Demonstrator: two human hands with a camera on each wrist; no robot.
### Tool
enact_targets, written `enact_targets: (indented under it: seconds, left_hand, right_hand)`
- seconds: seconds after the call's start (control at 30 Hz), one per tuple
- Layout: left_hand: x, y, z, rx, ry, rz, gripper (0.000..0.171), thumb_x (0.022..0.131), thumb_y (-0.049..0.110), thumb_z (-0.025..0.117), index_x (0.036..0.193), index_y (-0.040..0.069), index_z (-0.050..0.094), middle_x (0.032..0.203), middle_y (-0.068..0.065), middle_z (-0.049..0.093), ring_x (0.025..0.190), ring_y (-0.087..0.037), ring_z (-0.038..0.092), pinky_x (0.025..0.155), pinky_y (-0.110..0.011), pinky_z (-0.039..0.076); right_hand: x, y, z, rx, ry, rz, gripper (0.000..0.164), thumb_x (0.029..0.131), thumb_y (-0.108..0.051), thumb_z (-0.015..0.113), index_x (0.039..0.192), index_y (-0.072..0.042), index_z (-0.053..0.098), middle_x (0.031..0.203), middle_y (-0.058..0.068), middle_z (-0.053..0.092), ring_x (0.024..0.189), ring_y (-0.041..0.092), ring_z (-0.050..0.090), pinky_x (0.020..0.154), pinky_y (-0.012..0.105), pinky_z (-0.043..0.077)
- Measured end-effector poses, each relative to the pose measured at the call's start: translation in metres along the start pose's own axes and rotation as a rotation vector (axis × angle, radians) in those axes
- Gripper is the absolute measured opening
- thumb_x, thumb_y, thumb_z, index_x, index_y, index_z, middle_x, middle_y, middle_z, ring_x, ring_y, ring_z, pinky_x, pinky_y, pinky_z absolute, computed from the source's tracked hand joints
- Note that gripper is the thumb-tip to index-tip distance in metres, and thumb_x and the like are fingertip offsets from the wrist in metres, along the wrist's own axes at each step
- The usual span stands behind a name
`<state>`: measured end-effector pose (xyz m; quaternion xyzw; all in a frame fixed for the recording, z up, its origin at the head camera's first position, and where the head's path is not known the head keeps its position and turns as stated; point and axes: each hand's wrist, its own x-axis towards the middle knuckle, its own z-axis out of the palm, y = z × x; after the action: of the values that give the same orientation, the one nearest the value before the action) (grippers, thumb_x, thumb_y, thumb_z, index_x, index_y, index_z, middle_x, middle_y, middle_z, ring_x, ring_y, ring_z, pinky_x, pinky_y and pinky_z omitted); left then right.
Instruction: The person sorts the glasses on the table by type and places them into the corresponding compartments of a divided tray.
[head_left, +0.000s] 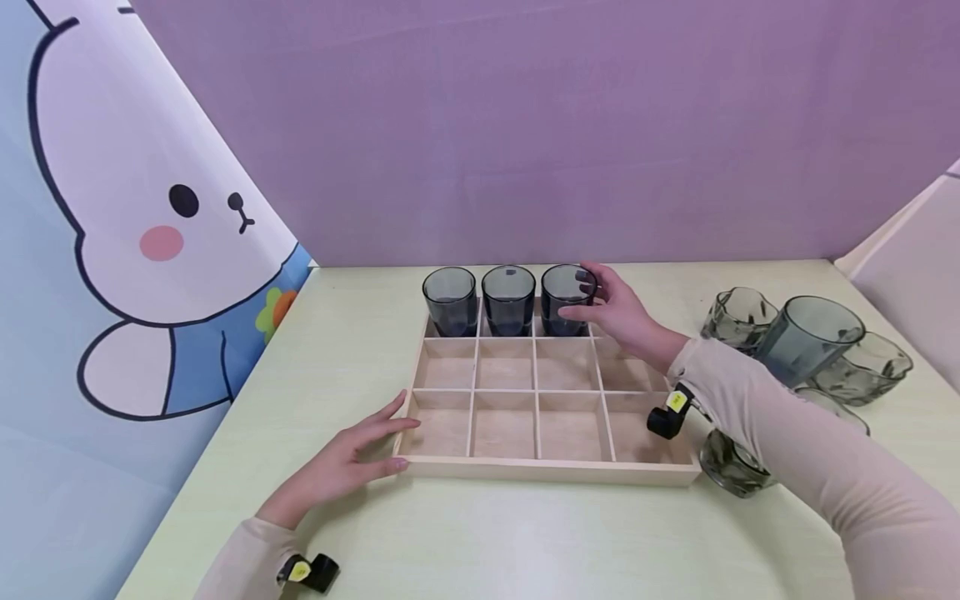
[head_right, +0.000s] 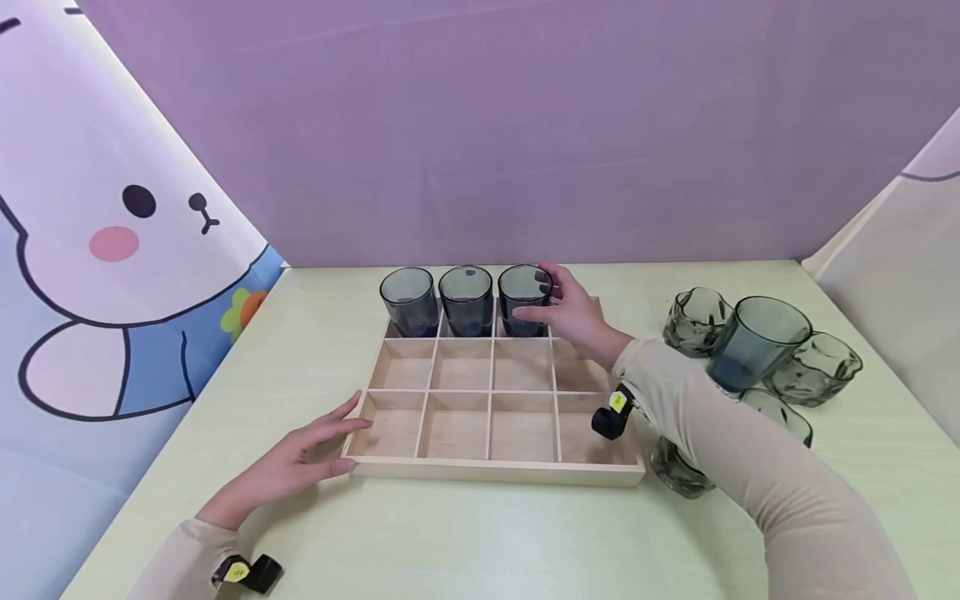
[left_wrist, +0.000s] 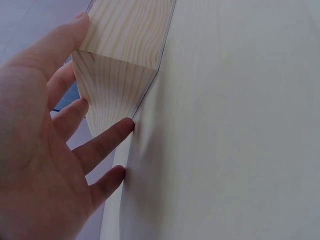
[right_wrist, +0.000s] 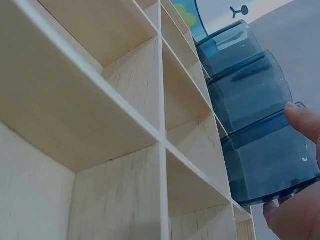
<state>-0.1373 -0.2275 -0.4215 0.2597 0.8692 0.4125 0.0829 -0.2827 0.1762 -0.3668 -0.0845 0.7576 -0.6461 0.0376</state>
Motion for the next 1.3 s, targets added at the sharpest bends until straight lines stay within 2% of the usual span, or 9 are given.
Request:
enact_targets:
  seconds: [0.23,0.47,0.7,1.07,1.1,1.2,1.3]
  left_hand:
    - [0.000,-0.002,0.000,-0.006,-0.001,0.006,0.050,0.092,0.027,0.073,0.138,0.015,0.059,0.163,-0.006,0.022,0.147,-0.035,0.023,0.112,-0.062,0.024]
    - [0.001,-0.002,-0.001,0.003,-0.007,0.014,0.050,0.092,0.028,0.073,0.139,0.015,0.059,0.164,-0.006,0.021,0.146,-0.036,0.023,0.112,-0.061,0.024]
    - [0.001,-0.001,-0.002,-0.012,-0.007,-0.004,0.050,0.092,0.028,0.073,0.139,0.016,0.059,0.163,-0.006,0.022,0.147,-0.036,0.022,0.112,-0.062,0.024]
    - [0.000,-0.001,0.000,-0.010,-0.005,-0.003,0.050,0.092,0.027,0.074,0.138,0.015,0.060,0.163,-0.006,0.023,0.146,-0.035,0.023,0.112,-0.061,0.025]
    - [0.000,-0.001,0.000,-0.010,-0.004,-0.003,0.050,0.091,0.027,0.074,0.138,0.015,0.060,0.163,-0.006,0.023,0.146,-0.035,0.024,0.112,-0.062,0.025]
    - [0.000,-0.002,0.000,-0.008,-0.003,-0.003,0.050,0.091,0.028,0.074,0.138,0.015,0.060,0.163,-0.007,0.023,0.146,-0.035,0.024,0.112,-0.062,0.025]
    - [0.000,-0.002,0.000,-0.005,0.001,0.000,0.050,0.091,0.027,0.074,0.138,0.015,0.060,0.163,-0.006,0.023,0.146,-0.035,0.024,0.112,-0.062,0.024]
  right_hand:
    - [-0.003,-0.007,-0.003,-0.018,-0.059,0.025,0.088,0.090,0.005,0.068,0.158,-0.001,0.011,0.155,0.024,0.032,0.142,0.036,0.034,0.111,0.041,0.037]
    - [-0.016,-0.029,-0.017,-0.178,-0.155,0.058,0.095,0.093,-0.007,0.069,0.158,-0.002,0.000,0.158,0.029,0.021,0.144,0.044,0.025,0.114,0.053,0.029]
    - [-0.030,-0.042,-0.037,-0.232,-0.194,0.036,0.093,0.095,-0.012,0.067,0.159,-0.006,0.000,0.158,0.028,0.020,0.146,0.044,0.021,0.115,0.058,0.025]
    - [-0.056,-0.052,-0.078,-0.330,-0.228,0.002,0.086,0.098,-0.010,0.063,0.160,-0.006,0.003,0.157,0.028,0.022,0.145,0.046,0.020,0.113,0.063,0.022]
    - [-0.059,-0.053,-0.081,-0.341,-0.231,-0.004,0.086,0.098,-0.010,0.063,0.160,-0.006,0.003,0.157,0.028,0.022,0.144,0.047,0.020,0.112,0.062,0.024]
    - [-0.067,-0.056,-0.093,-0.376,-0.240,-0.023,0.086,0.098,-0.009,0.064,0.160,-0.008,0.004,0.156,0.027,0.026,0.143,0.046,0.023,0.110,0.039,0.035]
    - [-0.075,-0.057,-0.104,-0.388,-0.240,-0.042,0.085,0.097,-0.008,0.064,0.160,-0.010,0.006,0.155,0.025,0.029,0.142,0.043,0.026,0.094,0.017,0.041]
